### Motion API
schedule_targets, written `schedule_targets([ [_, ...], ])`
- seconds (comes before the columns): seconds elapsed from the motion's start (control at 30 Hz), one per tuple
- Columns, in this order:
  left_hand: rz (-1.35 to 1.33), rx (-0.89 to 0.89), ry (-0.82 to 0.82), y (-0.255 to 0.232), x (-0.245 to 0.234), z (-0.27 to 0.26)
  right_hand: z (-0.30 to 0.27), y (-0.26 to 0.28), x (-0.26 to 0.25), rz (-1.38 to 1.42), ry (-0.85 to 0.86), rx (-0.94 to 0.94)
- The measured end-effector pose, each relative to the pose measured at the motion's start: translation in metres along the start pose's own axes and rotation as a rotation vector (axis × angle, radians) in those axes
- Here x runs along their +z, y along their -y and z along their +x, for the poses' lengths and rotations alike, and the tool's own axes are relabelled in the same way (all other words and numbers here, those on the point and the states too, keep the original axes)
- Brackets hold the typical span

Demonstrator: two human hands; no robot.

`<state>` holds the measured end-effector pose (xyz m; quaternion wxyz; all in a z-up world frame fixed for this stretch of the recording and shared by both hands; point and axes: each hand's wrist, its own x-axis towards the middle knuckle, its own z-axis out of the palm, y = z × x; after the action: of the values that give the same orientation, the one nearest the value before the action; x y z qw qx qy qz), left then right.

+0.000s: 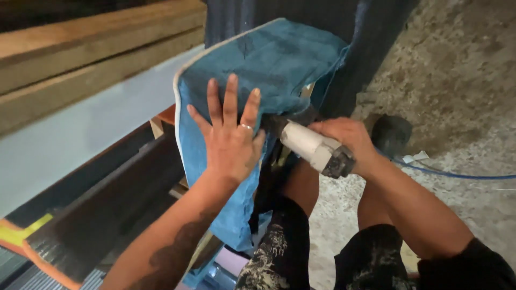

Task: Securing fabric to a furniture frame using a pneumatic staple gun.

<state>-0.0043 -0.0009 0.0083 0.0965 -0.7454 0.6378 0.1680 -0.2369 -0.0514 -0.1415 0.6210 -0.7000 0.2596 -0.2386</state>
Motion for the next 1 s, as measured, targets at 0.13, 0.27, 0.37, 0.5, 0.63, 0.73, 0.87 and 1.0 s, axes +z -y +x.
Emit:
schedule_targets([
  [0.13,0.012,-0.016,0.027,-0.002,0.001,0.003,-0.002,0.004,0.001,0.133,0.029,-0.111],
  [0.27,0.000,-0.033,0.038,0.000,-0.001,0.003,0.002,0.012,0.006,0.001,0.057,-0.028],
  [0.37,0.039,-0.042,0.082,0.000,-0.002,0.002,-0.003,0.008,0.009,0.004,0.013,-0.057],
  [0.5,0.001,-0.028,0.043,-0.002,0.002,0.002,-0.038,-0.054,0.009,-0.132,0.026,0.045],
  [0.63,-0.012,-0.022,-0.017,0.002,0.010,0.001,-0.060,-0.159,-0.009,-0.479,-0.012,0.491],
  [0.73,-0.024,-0.002,-0.061,0.001,0.011,0.001,-0.078,-0.236,-0.020,-0.756,0.041,0.614],
  [0.87,-0.034,-0.013,-0.088,0.002,0.007,0.002,-0.102,-0.294,-0.026,-0.888,0.081,0.734],
  [1.0,-0.075,0.016,-0.067,0.002,0.010,-0.005,-0.133,-0.234,-0.017,-0.702,0.107,0.937],
])
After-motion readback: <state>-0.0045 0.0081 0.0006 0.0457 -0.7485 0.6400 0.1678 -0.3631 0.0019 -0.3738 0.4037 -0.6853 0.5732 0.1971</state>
